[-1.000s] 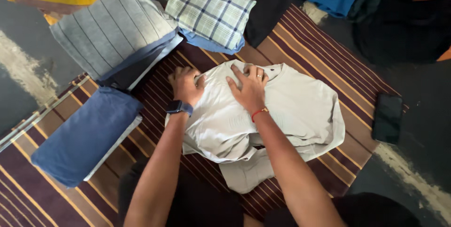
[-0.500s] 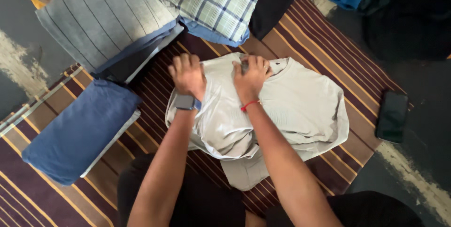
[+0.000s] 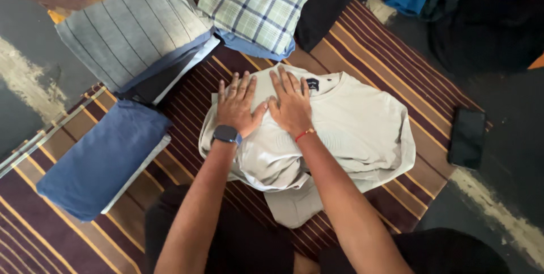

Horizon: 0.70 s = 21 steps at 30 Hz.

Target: The person folds a light-colored sweatshirt by smoothing it out, folding in the sleeves, and then folding the body of the garment into a rectangular shape.

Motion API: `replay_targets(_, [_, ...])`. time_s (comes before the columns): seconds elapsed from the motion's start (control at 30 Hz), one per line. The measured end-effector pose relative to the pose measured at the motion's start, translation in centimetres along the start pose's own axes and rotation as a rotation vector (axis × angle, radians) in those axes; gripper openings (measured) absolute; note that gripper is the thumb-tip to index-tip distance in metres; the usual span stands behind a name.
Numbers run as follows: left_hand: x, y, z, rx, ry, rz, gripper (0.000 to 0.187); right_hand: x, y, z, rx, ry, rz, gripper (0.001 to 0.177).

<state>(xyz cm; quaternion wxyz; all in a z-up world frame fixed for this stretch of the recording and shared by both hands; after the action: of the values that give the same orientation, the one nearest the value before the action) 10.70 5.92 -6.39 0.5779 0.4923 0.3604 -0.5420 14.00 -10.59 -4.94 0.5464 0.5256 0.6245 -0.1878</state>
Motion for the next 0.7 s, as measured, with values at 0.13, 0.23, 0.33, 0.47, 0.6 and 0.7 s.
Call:
replay_targets(0.13, [-0.7, 0.1, -1.2, 0.010, 0.010, -0.132, 0.097, 0.0, 0.0, 0.7, 0.003, 0.023, -0.038, 0.068])
replay_targets(0.23, [-1.6, -0.1, -2.8, 0.056, 0.023, -0.202, 0.113, -0.6, -1.5, 1.4, -0.058, 0.005, -0.012, 0.062])
replay_targets(0.33, [-3.9, -0.7, -4.6, 0.004, 0.047, -0.237, 0.123, -2.5, -2.9, 2.9, -0.085, -0.060, -0.089, 0.064])
replay_targets(0.47, [-5.2, -1.1, -4.0, -0.095, 0.059, -0.371, 0.125, -3.9, -3.9, 3.1, -0.051, -0.066, -0.085, 0.070])
replay_targets(0.6, [-2.4, -1.8, -1.2, 0.088, -0.129, -0.025, 0.097, -1.7, -4.7, 1.5, 0.027, -0.179, -0.061, 0.065])
replay_targets(0.7, [1.3, -2.2, 1.7, 0.217, -0.405, 0.067, 0.073, 0.2, -5.9, 0.9, -0.050, -0.061, -0.144, 0.059])
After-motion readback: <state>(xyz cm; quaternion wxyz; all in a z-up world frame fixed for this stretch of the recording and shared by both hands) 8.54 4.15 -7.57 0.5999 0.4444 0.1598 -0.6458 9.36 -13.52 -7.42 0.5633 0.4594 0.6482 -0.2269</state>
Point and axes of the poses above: each hand's wrist, its own y-axis towards the middle knuckle, its own x-axis out of the palm, z = x × y, the point moved 2 cm from there along y, towards the middle knuckle, and after that the axes turned 3 degrees about z, right-handed, at the moved point
